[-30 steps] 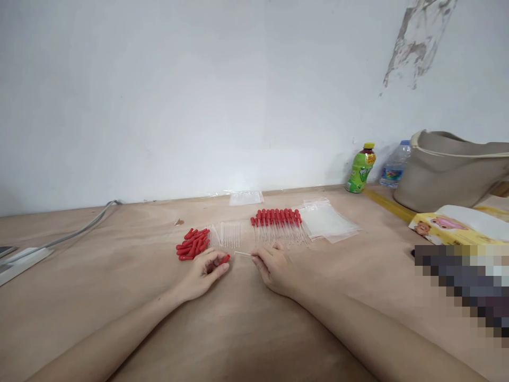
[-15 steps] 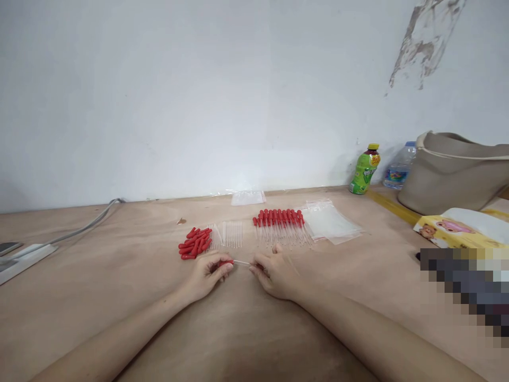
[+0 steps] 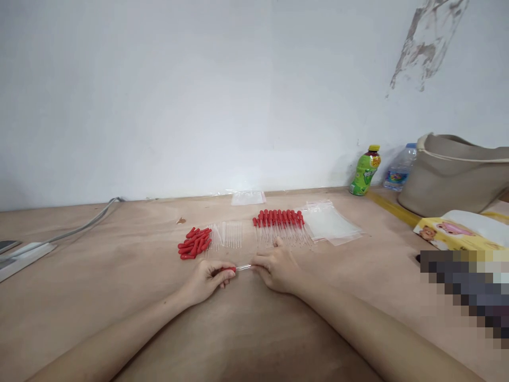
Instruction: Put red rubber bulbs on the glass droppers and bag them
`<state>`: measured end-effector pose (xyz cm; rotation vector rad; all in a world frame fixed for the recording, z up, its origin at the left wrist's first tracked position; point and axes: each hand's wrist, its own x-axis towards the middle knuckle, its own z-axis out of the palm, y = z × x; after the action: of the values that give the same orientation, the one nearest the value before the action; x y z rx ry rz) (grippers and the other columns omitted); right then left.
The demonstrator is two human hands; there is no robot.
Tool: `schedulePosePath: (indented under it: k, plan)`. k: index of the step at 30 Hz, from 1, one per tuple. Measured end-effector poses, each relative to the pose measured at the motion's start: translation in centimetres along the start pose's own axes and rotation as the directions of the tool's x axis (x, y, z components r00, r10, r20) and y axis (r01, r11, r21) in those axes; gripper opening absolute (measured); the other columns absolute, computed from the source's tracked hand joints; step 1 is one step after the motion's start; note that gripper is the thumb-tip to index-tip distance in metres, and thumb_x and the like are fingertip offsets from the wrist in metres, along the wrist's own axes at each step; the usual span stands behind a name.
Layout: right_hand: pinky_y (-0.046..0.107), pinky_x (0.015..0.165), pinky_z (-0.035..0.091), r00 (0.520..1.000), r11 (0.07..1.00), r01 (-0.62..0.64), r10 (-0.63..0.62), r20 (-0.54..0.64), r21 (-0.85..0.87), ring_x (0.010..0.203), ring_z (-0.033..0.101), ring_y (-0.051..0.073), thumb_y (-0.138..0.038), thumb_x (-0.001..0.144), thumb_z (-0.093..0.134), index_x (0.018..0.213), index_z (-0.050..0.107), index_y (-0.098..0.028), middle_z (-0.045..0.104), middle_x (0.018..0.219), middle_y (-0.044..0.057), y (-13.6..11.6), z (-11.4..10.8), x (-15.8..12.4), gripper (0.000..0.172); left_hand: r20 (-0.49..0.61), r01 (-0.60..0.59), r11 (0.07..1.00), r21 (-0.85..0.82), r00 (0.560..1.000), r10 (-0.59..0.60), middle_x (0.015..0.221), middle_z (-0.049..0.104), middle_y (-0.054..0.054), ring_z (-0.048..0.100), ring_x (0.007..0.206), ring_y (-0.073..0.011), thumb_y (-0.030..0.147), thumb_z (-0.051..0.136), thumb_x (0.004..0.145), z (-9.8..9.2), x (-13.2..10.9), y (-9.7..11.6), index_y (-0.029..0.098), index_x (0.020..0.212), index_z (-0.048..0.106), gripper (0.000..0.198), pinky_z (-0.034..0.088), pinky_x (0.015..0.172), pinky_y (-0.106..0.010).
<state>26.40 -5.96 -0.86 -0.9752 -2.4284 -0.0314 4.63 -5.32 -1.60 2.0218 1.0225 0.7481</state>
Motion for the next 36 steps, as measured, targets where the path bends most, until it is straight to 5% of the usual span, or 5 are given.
schedulePosePath:
  k: [3,7,25,36]
  plan:
    - [0.029,0.067,0.025,0.996,0.996,-0.007,-0.001,-0.093,-0.083,0.061,0.049,0.012,-0.02,0.086,0.037,0.078,0.058,-0.018,0.06,0.068,0.002,-0.1,0.6,-0.2,0.022,-0.092,-0.021,0.995,0.099,0.995,0.03,0.06,0.06,0.001,0.054,0.051,-0.01,0.033,0.049,0.081,0.1,0.0,-0.2,0.016,0.085,0.065,0.024,0.044,0.051,-0.019]
    - [0.027,0.068,0.031,0.988,0.996,-0.09,0.09,-0.127,0.006,0.071,0.05,0.014,-0.024,0.086,0.039,0.083,0.055,-0.018,0.061,0.078,0.003,-0.1,0.9,-0.4,0.017,-0.163,-0.067,0.989,0.13,0.983,0.088,0.081,0.067,-0.001,0.061,0.069,-0.0133,0.032,0.057,0.076,0.1,0.0,-0.5,0.019,0.095,0.063,0.024,0.048,0.064,-0.022]
    - [0.028,0.067,0.026,0.99,0.984,-0.143,0.141,0.022,0.104,0.056,0.046,0.011,-0.021,0.085,0.039,0.074,0.056,-0.019,0.062,0.067,-0.001,-1.8,0.4,-0.1,0.021,-0.127,-0.107,0.981,0.163,0.984,0.128,0.08,0.067,-0.003,0.062,0.069,-0.0138,0.032,0.055,0.077,0.3,-0.9,-0.5,0.016,0.09,0.062,0.022,0.05,0.064,-0.023]
    - [0.028,0.067,0.024,0.989,0.992,-0.124,0.123,0.079,0.01,0.055,0.044,0.01,-0.021,0.086,0.035,0.064,0.051,-0.016,0.059,0.063,-0.001,-1.6,0.9,0.3,0.027,-0.086,-0.143,0.967,0.212,0.983,0.165,0.075,0.066,-0.004,0.059,0.063,-0.0129,0.031,0.052,0.079,0.0,-0.8,-0.1,0.014,0.088,0.063,0.021,0.047,0.059,-0.022]
